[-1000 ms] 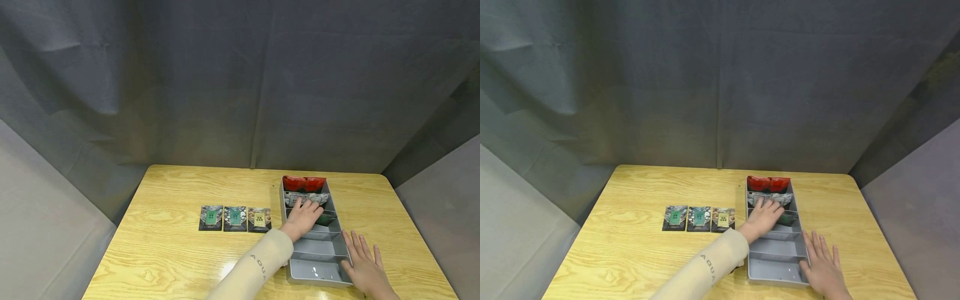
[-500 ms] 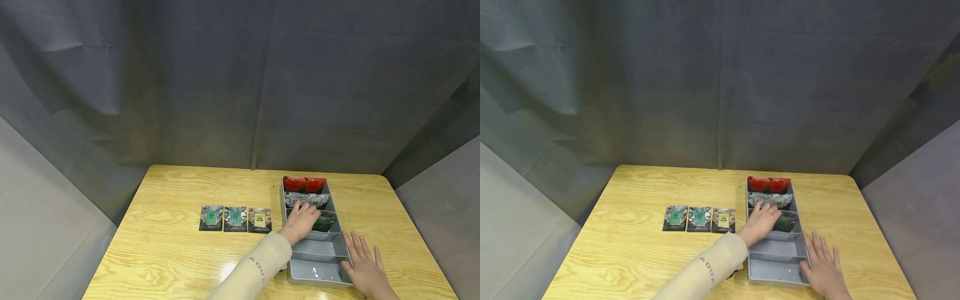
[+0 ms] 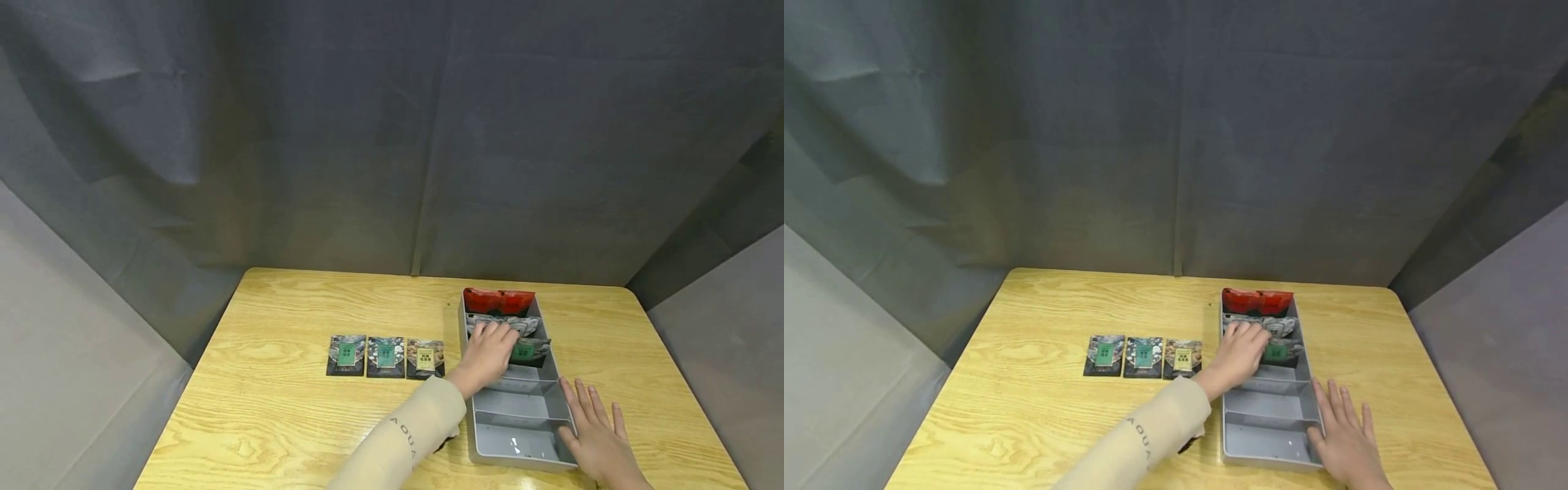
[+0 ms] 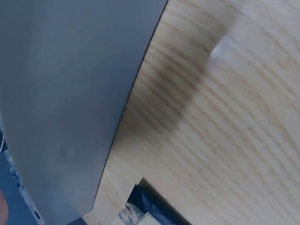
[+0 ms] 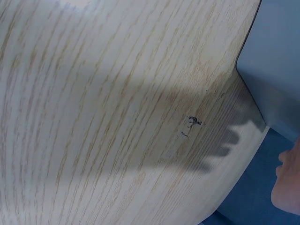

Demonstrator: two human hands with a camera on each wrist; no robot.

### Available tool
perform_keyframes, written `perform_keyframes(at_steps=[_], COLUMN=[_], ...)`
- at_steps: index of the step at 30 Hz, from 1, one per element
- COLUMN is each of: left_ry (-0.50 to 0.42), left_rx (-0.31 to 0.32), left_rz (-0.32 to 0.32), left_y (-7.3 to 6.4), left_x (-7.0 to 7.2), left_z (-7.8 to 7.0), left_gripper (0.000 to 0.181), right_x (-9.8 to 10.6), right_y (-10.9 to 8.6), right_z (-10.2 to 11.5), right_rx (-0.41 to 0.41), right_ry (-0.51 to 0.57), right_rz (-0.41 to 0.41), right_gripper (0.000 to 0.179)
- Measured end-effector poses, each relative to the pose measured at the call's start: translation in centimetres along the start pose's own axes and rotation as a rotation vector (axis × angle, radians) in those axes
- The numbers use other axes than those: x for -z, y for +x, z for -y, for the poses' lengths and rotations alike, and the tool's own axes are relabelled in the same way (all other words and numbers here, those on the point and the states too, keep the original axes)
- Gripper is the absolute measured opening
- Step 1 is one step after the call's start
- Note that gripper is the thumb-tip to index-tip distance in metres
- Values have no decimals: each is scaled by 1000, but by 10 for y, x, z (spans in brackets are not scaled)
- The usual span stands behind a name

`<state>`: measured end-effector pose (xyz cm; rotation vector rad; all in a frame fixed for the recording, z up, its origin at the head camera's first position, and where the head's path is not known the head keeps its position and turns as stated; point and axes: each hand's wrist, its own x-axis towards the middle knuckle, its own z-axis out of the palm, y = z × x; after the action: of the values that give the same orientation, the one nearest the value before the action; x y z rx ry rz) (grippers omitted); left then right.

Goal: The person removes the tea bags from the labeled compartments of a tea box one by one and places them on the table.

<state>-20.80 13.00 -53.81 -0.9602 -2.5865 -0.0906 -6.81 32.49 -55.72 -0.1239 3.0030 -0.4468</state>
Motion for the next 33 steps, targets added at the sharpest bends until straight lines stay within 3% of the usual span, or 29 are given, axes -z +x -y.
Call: perform_keyframes(at_steps=[9, 17, 33], left_ry=[-154, -252, -255], left_rx=[104, 154, 234], left_rz=[-207, -378, -471], left_y=[-9, -27, -83], left_x=[11, 18, 31], left_z=[25, 63, 143], left_gripper=[11, 15, 16], right_x=[-1, -1, -1], right_y=[0, -1, -1], right_z=[3, 2, 2], right_rx=[20, 17, 17], right_ry=[-7, -8, 3], right_rz=[-26, -31, -25], right_gripper=[73, 74, 73])
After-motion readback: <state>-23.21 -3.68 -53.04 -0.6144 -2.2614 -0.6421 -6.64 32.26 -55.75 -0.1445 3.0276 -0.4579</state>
